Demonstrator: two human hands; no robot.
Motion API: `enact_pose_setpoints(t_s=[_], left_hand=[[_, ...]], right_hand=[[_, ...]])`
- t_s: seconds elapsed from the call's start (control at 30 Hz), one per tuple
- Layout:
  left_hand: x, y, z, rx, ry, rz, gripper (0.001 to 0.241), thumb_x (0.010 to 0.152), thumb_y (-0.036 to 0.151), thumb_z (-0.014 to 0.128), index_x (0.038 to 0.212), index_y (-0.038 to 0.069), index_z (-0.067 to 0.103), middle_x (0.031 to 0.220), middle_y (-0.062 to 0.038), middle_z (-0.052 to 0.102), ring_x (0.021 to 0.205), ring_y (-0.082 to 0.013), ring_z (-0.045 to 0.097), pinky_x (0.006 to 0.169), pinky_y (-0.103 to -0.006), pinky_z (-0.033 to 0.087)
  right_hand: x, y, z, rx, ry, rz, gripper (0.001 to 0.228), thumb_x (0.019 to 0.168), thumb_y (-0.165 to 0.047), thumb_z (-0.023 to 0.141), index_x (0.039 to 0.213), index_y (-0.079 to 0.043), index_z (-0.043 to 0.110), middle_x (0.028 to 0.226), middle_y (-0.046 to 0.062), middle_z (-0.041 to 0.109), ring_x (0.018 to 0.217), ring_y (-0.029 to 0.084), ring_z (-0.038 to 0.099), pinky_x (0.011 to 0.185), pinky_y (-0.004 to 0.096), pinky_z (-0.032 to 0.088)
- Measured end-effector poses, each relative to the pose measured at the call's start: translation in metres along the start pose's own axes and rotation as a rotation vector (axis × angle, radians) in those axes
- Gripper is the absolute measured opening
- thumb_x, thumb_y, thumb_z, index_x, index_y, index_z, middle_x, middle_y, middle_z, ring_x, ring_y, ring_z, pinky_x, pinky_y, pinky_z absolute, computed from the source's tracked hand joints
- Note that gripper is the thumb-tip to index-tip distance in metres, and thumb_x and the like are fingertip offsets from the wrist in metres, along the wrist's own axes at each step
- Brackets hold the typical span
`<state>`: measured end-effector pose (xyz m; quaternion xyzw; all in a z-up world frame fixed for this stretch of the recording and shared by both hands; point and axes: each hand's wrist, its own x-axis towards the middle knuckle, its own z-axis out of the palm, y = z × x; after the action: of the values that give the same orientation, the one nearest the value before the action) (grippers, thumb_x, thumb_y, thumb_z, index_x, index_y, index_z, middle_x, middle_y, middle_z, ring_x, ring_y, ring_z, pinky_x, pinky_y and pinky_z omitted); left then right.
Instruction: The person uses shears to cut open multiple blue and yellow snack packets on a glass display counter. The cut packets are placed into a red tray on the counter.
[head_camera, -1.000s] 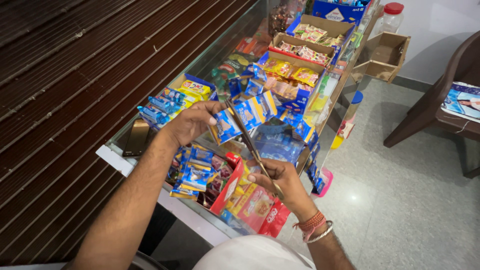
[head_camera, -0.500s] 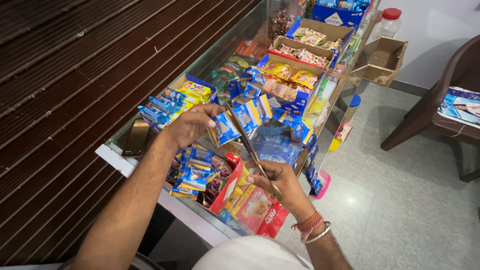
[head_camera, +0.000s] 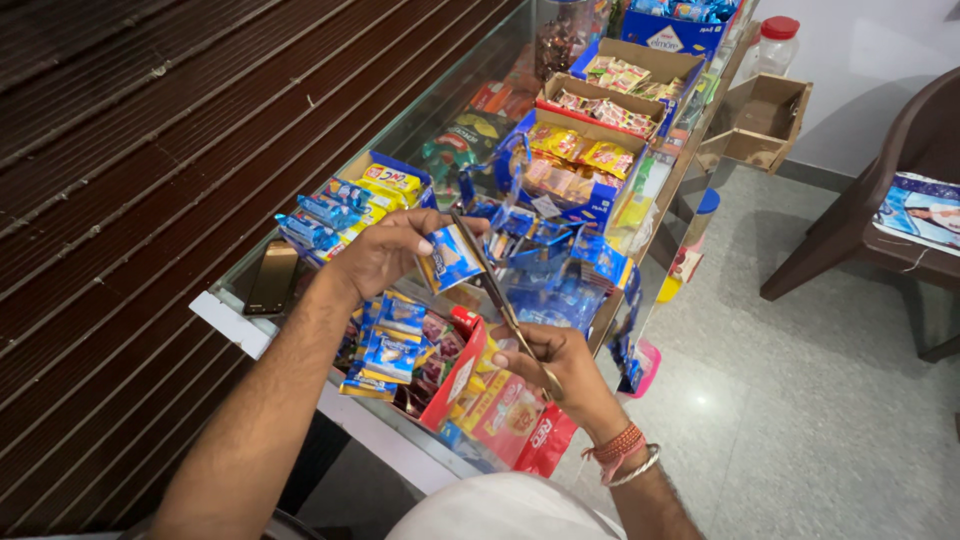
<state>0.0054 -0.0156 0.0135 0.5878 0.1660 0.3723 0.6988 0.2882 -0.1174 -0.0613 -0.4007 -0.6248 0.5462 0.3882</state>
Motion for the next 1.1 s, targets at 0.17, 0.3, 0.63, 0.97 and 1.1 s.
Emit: enact_pose_setpoints(t_s=[0.17, 0.3, 0.63, 0.97, 1.1], left_hand=[[-0.001, -0.014, -0.016, -0.002, 0.174, -0.024, 0.021, 0.086, 0.013, 0.066, 0.104, 0.002, 0.069, 0.116, -0.015, 0.068, 0.105, -0.0259, 0.066, 0.098, -0.0414, 0.052], [-0.008, -0.02, -0.02, 0.062, 0.354, 0.014, 0.017, 0.088, 0.011, 0.068, 0.103, 0.003, 0.069, 0.095, -0.004, 0.071, 0.093, -0.0151, 0.067, 0.09, -0.0324, 0.053], [-0.04, -0.01, 0.0, 0.122, 0.555, 0.051, 0.015, 0.091, 0.012, 0.071, 0.105, 0.006, 0.069, 0.094, -0.001, 0.071, 0.084, -0.0102, 0.067, 0.077, -0.0282, 0.054], [-0.058, -0.017, -0.002, 0.379, 0.58, 0.102, 0.014, 0.097, 0.008, 0.069, 0.11, 0.003, 0.069, 0.098, 0.0, 0.071, 0.087, -0.0047, 0.064, 0.079, -0.0221, 0.053], [-0.059, -0.017, 0.0, 0.495, 0.663, 0.084, 0.018, 0.097, 0.006, 0.069, 0.113, 0.001, 0.068, 0.097, -0.001, 0.071, 0.083, -0.0048, 0.063, 0.072, -0.0212, 0.052]], right_hand=[[-0.002, 0.002, -0.001, 0.065, 0.031, 0.03, 0.037, 0.084, -0.023, 0.082, 0.116, -0.004, 0.077, 0.069, -0.009, 0.061, 0.053, 0.0, 0.04, 0.044, 0.021, 0.031], [-0.004, 0.003, -0.003, 0.052, 0.06, 0.044, 0.039, 0.083, -0.025, 0.081, 0.117, -0.006, 0.078, 0.063, -0.009, 0.054, 0.051, 0.001, 0.04, 0.043, 0.022, 0.031], [-0.004, 0.003, -0.012, 0.033, 0.206, 0.034, 0.038, 0.085, -0.025, 0.08, 0.115, -0.002, 0.076, 0.054, -0.008, 0.05, 0.045, 0.001, 0.039, 0.041, 0.022, 0.028], [-0.008, 0.0, -0.009, 0.017, 0.18, 0.008, 0.036, 0.087, -0.023, 0.079, 0.115, -0.001, 0.076, 0.055, -0.011, 0.047, 0.048, 0.0, 0.037, 0.045, 0.022, 0.025], [-0.008, -0.001, -0.01, 0.03, 0.185, 0.003, 0.035, 0.087, -0.021, 0.079, 0.116, -0.002, 0.075, 0.055, -0.011, 0.047, 0.048, 0.0, 0.037, 0.045, 0.021, 0.025]])
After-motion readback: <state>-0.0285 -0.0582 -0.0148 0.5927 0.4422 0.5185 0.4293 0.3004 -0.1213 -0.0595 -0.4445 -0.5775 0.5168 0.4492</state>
